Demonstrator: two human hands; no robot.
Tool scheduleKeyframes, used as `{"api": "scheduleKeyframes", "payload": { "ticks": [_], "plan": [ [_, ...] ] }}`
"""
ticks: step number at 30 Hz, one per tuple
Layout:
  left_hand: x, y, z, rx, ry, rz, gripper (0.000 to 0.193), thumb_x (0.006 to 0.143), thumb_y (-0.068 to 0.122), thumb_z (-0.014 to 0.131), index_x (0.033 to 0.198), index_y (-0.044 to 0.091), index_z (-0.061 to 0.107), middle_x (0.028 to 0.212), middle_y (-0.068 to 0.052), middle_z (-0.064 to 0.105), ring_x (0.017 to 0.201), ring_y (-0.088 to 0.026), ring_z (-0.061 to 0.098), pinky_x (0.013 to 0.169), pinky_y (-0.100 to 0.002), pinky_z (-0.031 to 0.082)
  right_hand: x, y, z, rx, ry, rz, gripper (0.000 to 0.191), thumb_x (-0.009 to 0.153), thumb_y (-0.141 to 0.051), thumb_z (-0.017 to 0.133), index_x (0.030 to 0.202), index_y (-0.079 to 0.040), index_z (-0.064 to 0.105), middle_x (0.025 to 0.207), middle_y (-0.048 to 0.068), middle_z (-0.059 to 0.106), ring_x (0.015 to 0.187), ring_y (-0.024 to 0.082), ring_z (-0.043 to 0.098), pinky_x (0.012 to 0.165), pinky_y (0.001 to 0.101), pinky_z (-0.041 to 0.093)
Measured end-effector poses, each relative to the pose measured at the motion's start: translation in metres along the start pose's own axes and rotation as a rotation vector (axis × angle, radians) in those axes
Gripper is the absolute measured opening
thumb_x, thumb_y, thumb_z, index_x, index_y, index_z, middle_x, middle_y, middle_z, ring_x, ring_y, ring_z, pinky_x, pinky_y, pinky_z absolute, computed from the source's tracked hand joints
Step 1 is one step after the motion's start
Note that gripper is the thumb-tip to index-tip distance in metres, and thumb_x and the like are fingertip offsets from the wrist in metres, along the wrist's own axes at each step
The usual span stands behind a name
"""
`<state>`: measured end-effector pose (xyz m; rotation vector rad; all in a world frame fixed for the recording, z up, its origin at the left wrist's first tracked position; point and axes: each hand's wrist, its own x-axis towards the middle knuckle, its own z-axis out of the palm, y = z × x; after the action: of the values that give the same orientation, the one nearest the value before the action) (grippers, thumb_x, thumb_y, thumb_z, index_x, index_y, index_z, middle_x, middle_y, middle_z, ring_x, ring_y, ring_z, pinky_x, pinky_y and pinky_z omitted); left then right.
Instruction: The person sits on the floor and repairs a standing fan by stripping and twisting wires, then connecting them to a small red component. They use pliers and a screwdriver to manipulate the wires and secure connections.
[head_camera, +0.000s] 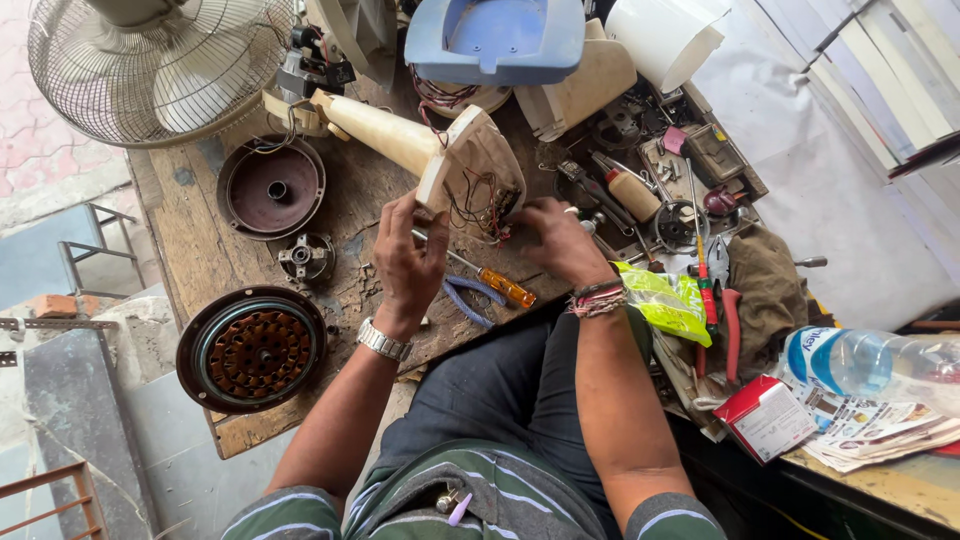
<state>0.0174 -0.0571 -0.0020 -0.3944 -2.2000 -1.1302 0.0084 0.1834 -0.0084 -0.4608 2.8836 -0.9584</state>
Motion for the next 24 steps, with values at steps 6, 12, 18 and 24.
{"api": "scheduleKeyframes", "payload": {
  "ticks": [6,12,18,24],
  "plan": [
    [0.008,-0.009,-0.017,0.043,-0.002,0.021,0.038,0.102,0.022,0.069,0.132,0.001,0.06,0.109,-0.014,0.07,0.085,-0.02,0.073,0.067,-0.029,0.063,0.001,-0.017,0.012,0.788,0.211,-0.008,0.017,0.105,-0.016,0.061,0.113,-0.005,0.072,0.112,0.014,0.078,0.098,0.029,0.073,0.086,0.0398,0.062],
    [0.005,-0.004,-0.032,0.092,-0.033,0.042,0.043,0.099,0.023,0.07,0.134,0.002,0.057,0.11,-0.014,0.07,0.084,-0.019,0.073,0.068,-0.031,0.063,0.0,-0.013,-0.001,1.596,0.253,0.237,0.024,0.108,-0.03,0.056,0.113,-0.007,0.06,0.099,0.019,0.074,0.081,0.032,0.076,0.057,0.0364,0.058],
    [-0.009,0.001,-0.028,0.068,0.099,0.12,0.043,0.103,0.022,0.068,0.138,0.004,0.053,0.11,-0.012,0.066,0.084,-0.021,0.068,0.068,-0.029,0.059,-0.008,-0.015,0.001,1.649,0.275,0.29,0.027,0.106,-0.03,0.055,0.111,-0.004,0.06,0.103,0.023,0.075,0.083,0.033,0.076,0.063,0.0389,0.064],
    [-0.047,0.045,-0.021,-0.107,-0.205,0.051,0.039,0.097,0.024,0.077,0.128,0.009,0.059,0.096,-0.006,0.069,0.072,-0.015,0.066,0.065,-0.029,0.057,-0.019,-0.022,0.0,1.596,0.304,0.253,0.025,0.107,-0.029,0.056,0.107,-0.004,0.056,0.103,0.026,0.074,0.087,0.037,0.077,0.069,0.0428,0.064]
  ]
}}
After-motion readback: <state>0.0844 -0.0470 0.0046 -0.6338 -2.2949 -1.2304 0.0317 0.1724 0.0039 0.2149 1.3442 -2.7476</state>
